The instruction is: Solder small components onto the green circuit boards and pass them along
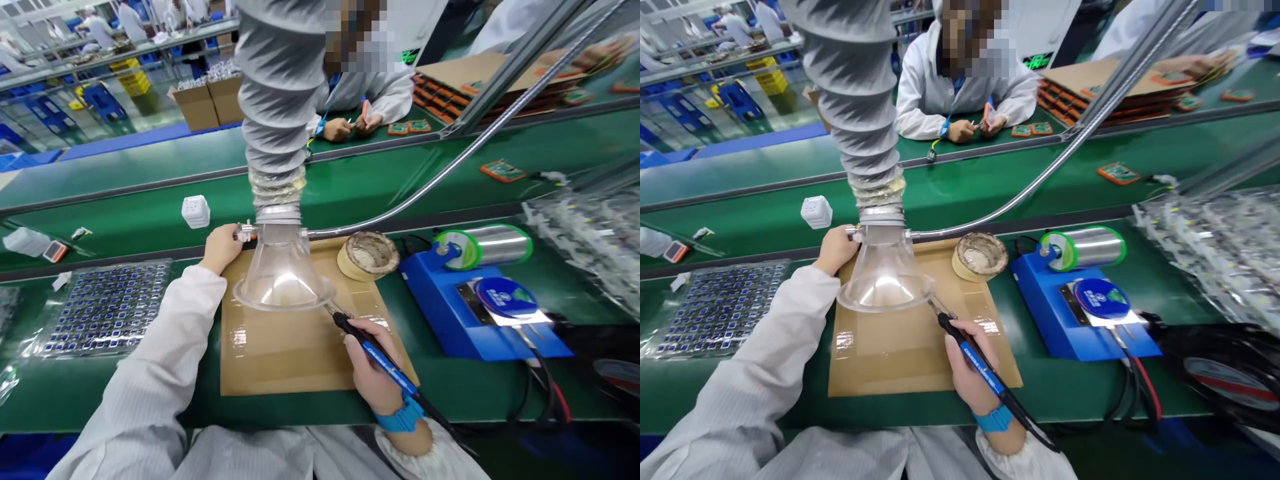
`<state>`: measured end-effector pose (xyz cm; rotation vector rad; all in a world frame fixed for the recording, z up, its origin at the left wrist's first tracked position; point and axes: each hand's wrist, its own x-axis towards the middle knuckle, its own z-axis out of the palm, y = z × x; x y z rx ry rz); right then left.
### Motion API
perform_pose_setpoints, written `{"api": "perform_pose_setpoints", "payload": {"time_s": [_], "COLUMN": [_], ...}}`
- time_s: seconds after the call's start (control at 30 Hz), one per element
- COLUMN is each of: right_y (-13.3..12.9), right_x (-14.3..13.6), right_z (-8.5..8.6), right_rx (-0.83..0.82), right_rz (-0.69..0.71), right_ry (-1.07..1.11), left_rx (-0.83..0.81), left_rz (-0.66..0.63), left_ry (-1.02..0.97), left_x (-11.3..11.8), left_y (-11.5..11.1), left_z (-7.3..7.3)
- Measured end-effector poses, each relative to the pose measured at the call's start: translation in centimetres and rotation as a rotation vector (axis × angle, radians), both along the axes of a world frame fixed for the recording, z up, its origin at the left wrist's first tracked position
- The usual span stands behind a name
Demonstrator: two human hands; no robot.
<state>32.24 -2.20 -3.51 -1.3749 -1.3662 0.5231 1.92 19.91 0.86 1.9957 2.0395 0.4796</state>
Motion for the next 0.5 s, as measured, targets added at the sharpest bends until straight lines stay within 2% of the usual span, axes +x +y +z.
{"api": "perform_pose_setpoints", "payload": {"time_s": [0.13,0.2,0.27,0.33,0.4,0.5], "right_y": [-0.1,-0.2,-0.3,-0.5,-0.5,-0.5], "right_x": [0.1,0.0,-0.4,-1.0,-1.9,-3.4], "right_z": [0.1,0.2,0.3,0.3,0.1,-0.3], "right_rx": [0.023,0.028,0.018,-0.016,-0.083,-0.174], "right_rz": [-0.014,-0.027,-0.033,-0.018,0.043,0.241], "right_ry": [-0.015,-0.029,-0.033,-0.011,0.031,0.07], "left_rx": [0.143,0.153,0.113,0.058,0.004,-0.062], "left_rz": [-0.001,-0.078,-0.209,-0.374,-0.526,-0.639], "left_ry": [0.03,-0.071,-0.193,-0.265,-0.267,-0.228], "left_x": [-5.5,-6.4,-5.5,-3.5,-1.3,0.3], "left_y": [-9.1,-13.2,-16.0,-17.2,-17.4,-16.7], "left_z": [-1.4,-2.2,-3.0,-3.5,-3.5,-2.6]}}
